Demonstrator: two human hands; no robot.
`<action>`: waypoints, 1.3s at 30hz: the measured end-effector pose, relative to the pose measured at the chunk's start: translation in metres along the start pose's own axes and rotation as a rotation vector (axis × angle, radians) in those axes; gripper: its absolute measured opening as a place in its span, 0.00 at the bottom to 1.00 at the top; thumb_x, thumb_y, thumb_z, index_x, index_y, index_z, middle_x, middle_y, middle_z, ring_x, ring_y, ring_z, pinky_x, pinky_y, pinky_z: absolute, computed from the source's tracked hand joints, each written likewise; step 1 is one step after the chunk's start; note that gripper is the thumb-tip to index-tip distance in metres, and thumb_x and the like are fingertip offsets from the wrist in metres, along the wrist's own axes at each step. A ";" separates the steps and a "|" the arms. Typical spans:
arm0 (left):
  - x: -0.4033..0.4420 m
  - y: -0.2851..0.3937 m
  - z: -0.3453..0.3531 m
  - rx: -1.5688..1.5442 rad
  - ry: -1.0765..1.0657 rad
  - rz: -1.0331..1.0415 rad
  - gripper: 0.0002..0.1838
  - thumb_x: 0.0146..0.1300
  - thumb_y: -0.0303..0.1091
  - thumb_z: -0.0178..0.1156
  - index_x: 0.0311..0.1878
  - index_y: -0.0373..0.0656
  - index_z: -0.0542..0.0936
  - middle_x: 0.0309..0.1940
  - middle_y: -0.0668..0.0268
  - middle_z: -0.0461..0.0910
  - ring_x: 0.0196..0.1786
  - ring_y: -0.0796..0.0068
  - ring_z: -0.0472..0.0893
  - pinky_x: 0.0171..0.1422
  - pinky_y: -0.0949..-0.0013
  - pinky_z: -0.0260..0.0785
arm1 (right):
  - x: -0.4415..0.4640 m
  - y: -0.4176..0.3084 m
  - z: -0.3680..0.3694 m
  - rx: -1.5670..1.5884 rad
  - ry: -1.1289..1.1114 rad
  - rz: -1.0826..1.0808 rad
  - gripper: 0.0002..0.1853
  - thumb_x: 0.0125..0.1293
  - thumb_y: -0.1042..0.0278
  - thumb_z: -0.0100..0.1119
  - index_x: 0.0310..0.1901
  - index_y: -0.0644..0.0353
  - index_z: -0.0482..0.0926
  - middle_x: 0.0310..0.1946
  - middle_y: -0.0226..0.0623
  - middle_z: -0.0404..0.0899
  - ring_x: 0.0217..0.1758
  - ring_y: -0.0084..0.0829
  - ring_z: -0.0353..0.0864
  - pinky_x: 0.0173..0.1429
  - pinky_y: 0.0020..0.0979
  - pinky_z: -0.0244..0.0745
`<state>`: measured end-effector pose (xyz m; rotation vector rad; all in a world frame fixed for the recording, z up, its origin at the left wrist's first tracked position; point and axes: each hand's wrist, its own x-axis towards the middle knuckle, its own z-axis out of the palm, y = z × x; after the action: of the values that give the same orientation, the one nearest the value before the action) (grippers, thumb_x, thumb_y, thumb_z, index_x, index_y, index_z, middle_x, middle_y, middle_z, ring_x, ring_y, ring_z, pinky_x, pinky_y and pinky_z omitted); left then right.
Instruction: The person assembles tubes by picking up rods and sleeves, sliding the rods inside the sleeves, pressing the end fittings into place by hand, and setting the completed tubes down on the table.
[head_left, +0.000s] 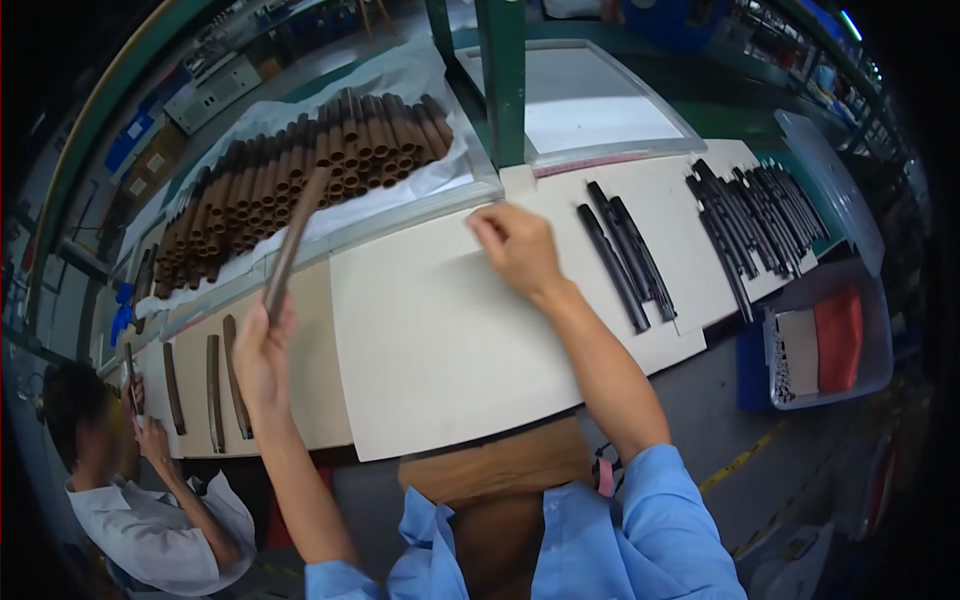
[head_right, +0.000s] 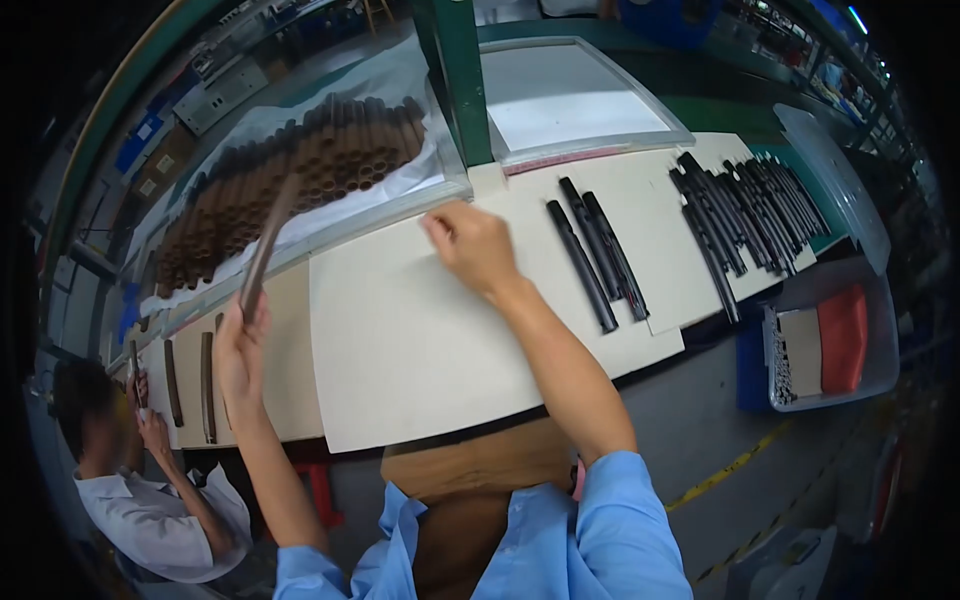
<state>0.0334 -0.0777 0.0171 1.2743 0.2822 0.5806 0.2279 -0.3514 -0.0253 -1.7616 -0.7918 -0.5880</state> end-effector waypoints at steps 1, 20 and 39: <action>-0.024 -0.007 0.004 -0.257 0.036 -0.137 0.22 0.69 0.34 0.48 0.64 0.35 0.65 0.61 0.54 0.69 0.58 0.62 0.74 0.59 0.62 0.69 | 0.002 -0.006 -0.019 0.004 0.061 0.057 0.04 0.56 0.71 0.63 0.31 0.61 0.80 0.26 0.38 0.79 0.25 0.36 0.79 0.30 0.31 0.73; -0.001 -0.016 0.084 -0.528 -0.223 -0.335 0.08 0.63 0.32 0.56 0.42 0.44 0.70 0.31 0.66 0.71 0.35 0.72 0.73 0.44 0.65 0.68 | -0.095 -0.037 -0.140 -0.846 -0.177 0.303 0.15 0.51 0.72 0.65 0.42 0.63 0.77 0.35 0.41 0.77 0.38 0.43 0.77 0.40 0.39 0.73; 0.077 -0.061 0.120 -0.148 0.073 -0.012 0.20 0.63 0.40 0.59 0.51 0.34 0.74 0.42 0.60 0.80 0.42 0.74 0.80 0.39 0.72 0.75 | 0.021 -0.027 0.049 0.098 -0.141 -0.152 0.15 0.46 0.73 0.71 0.37 0.63 0.79 0.30 0.38 0.80 0.26 0.31 0.78 0.30 0.29 0.74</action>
<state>0.1730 -0.1434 0.0015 1.1096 0.3021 0.6276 0.2215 -0.2947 -0.0087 -1.6765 -1.0424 -0.5199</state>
